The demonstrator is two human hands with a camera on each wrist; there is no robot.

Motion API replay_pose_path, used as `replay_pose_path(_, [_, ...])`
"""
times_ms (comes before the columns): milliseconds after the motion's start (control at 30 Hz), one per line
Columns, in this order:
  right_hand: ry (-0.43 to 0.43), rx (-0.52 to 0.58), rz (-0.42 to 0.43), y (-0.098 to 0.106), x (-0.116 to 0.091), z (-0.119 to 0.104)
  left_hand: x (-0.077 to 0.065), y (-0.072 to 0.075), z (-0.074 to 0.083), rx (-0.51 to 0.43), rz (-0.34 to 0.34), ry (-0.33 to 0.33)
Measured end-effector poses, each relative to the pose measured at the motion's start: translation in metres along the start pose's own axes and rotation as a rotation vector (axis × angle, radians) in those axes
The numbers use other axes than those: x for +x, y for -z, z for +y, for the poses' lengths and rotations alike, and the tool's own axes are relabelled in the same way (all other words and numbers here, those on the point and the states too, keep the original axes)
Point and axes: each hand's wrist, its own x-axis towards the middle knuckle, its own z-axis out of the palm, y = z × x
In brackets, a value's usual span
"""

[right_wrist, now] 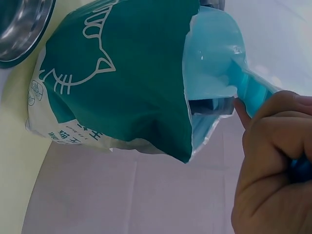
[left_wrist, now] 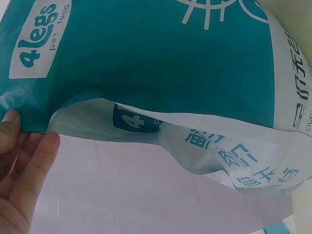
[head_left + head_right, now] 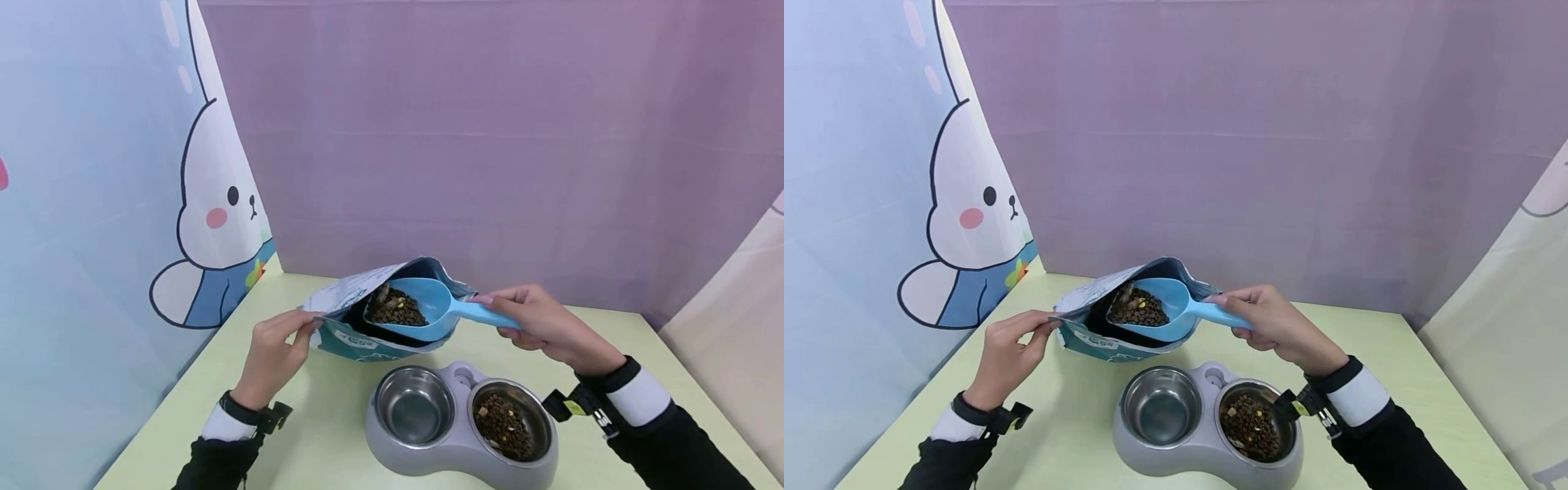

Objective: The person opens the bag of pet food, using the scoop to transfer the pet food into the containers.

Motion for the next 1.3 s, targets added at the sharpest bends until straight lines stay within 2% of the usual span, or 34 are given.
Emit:
replay_pose_path(833, [0.028,0.078,-0.049,0.024,-0.025,-0.007,0.001,0.001,0.001,-0.004,-0.005,0.005])
replay_pose_path(1300, [0.048,0.052,-0.112,0.043,-0.048,-0.006,0.0,0.001,0.0,-0.004,-0.008,0.002])
